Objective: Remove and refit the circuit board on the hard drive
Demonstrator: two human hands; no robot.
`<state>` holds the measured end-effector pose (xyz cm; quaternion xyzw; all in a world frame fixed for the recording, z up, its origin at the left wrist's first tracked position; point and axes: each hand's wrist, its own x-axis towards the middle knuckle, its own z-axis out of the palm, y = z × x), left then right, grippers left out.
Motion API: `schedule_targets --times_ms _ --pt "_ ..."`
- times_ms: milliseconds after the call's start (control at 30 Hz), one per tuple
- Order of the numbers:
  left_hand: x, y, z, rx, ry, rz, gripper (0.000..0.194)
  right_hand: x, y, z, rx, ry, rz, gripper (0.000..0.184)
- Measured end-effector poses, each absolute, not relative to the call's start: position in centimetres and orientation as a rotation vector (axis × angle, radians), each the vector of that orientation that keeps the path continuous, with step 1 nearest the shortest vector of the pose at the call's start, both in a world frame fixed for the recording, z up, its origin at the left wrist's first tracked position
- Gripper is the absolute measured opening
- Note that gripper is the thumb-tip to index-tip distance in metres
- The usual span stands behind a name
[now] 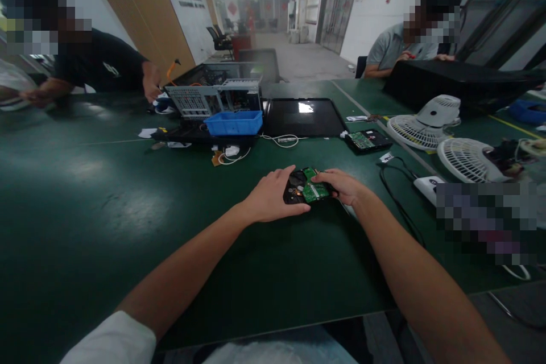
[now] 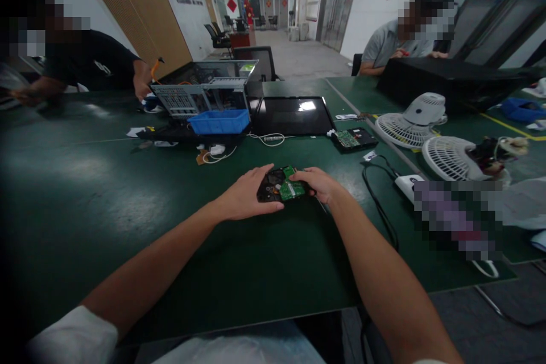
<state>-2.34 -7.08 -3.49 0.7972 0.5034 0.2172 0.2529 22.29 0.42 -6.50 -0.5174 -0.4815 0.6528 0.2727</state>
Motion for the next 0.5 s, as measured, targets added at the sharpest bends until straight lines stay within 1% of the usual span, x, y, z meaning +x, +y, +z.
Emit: schedule_targets --times_ms 100,133,200,300,333,400,433,500 --pt "-3.5 -6.1 -3.0 1.81 1.297 0.652 0.081 22.2 0.2 -6.3 -1.34 -1.305 1.822 0.02" --pt "-3.9 -5.6 -3.2 1.639 1.294 0.679 0.074 22.2 0.1 -6.2 -1.31 -1.305 1.851 0.02" --pt "-4.3 -4.8 -4.2 1.25 1.259 0.722 0.068 22.2 -0.1 -6.0 -1.245 -1.308 1.906 0.02" --pt "-3.9 -4.6 -6.1 0.781 1.043 0.64 0.059 22.2 -0.4 -5.6 -1.179 -1.322 1.953 0.02" --pt "-3.6 -4.8 -6.6 0.687 0.935 0.609 0.057 22.2 -0.5 -5.5 -1.166 -1.327 1.964 0.021" --pt "-2.9 -5.4 -7.1 0.583 0.723 0.543 0.059 22.3 -0.7 -5.2 -1.147 -1.338 1.982 0.024" --pt "-2.6 -5.9 -7.1 0.554 0.631 0.494 0.064 22.4 -0.8 -5.1 -1.14 -1.345 1.99 0.026" --pt "-1.9 -6.8 -6.7 0.512 0.459 0.378 0.079 22.5 -0.9 -4.9 -1.127 -1.36 1.993 0.029"
